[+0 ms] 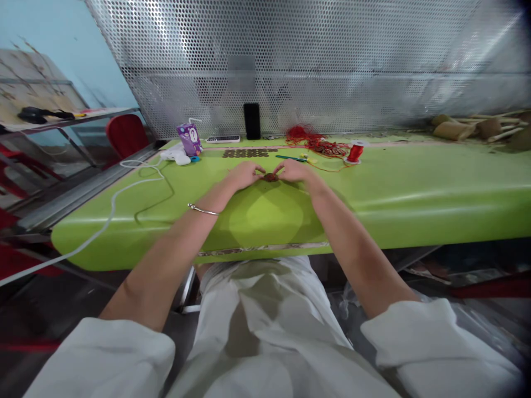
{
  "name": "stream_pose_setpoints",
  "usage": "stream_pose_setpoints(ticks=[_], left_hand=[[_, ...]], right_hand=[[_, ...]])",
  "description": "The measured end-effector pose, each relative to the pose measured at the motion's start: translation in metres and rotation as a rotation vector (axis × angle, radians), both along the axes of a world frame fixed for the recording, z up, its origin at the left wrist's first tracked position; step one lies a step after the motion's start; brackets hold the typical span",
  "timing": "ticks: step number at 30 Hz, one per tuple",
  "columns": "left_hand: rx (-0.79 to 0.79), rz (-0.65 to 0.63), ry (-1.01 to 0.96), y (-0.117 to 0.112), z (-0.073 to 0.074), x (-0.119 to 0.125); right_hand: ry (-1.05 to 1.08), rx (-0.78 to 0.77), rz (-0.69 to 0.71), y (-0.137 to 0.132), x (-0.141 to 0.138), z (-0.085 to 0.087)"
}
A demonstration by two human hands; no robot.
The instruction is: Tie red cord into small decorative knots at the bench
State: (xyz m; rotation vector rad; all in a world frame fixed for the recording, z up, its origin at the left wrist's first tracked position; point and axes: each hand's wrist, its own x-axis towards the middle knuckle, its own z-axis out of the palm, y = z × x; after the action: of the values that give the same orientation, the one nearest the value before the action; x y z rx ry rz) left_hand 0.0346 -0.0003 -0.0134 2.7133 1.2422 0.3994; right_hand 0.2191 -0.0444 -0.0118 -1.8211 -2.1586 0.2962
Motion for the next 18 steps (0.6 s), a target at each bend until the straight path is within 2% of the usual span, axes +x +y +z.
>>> stream_pose_setpoints(ticks=[10,18], left_hand=[[-0.005,0.01,-0.035,-0.0039,0.0027,-0.0001],[0.027,0.042,-0.1,-0.0008,0.0044,0.0002]], right_hand=[[0.007,0.042,-0.007,-0.0051,-0.0021,0.0016],[0.108,0.131,-0.034,-0.0039,-0.0021,-0.0012]])
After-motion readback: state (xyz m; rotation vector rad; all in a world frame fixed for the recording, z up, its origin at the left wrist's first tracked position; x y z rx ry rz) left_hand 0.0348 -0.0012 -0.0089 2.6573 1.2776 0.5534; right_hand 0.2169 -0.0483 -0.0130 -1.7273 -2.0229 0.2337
